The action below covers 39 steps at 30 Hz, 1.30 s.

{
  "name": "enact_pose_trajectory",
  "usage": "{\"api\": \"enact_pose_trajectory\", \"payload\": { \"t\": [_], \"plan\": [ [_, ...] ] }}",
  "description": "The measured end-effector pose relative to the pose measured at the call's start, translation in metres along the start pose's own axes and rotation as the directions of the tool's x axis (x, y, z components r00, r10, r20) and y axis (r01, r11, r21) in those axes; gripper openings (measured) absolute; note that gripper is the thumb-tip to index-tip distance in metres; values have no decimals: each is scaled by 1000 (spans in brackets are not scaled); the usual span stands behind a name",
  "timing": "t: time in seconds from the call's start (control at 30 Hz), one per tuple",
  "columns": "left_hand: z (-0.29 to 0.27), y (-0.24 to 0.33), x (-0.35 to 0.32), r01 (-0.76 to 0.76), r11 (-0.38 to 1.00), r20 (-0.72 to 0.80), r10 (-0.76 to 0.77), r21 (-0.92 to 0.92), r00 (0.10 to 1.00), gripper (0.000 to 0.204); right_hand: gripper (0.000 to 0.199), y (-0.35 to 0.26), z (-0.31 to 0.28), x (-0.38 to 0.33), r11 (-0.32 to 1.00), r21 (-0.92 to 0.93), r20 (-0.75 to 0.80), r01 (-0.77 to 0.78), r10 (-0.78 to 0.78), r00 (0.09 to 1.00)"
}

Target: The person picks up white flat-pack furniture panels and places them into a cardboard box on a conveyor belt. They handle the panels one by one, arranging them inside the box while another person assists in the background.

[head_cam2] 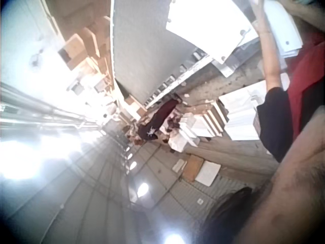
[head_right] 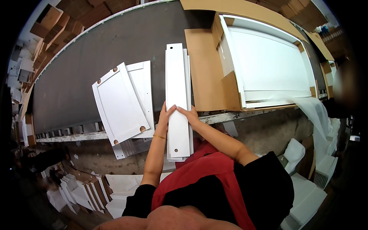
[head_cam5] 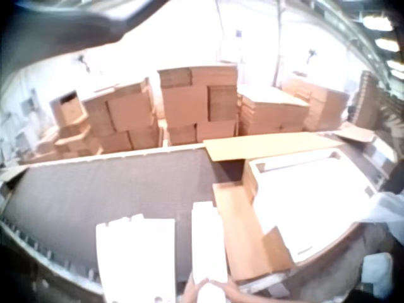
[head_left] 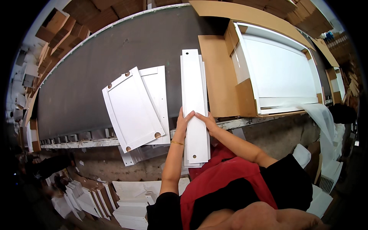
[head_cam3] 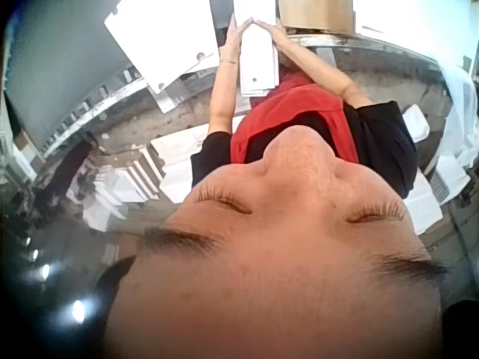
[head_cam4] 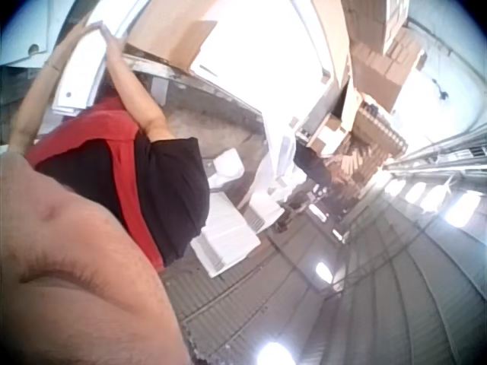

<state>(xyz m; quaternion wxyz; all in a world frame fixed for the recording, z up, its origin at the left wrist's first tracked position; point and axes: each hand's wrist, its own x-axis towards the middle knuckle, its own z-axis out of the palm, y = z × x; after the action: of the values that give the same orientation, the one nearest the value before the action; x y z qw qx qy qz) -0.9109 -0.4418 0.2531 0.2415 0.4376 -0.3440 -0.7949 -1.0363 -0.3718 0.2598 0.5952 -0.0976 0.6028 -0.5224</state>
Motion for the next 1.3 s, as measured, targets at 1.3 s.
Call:
{"api": "enact_pose_trajectory", "payload": {
  "t": [1.3],
  "plan": [
    [592,142,381,-316,431,467,-309,846,829,75,70,-375,-453,162,749,655,59,101,-184,981]
  ]
}}
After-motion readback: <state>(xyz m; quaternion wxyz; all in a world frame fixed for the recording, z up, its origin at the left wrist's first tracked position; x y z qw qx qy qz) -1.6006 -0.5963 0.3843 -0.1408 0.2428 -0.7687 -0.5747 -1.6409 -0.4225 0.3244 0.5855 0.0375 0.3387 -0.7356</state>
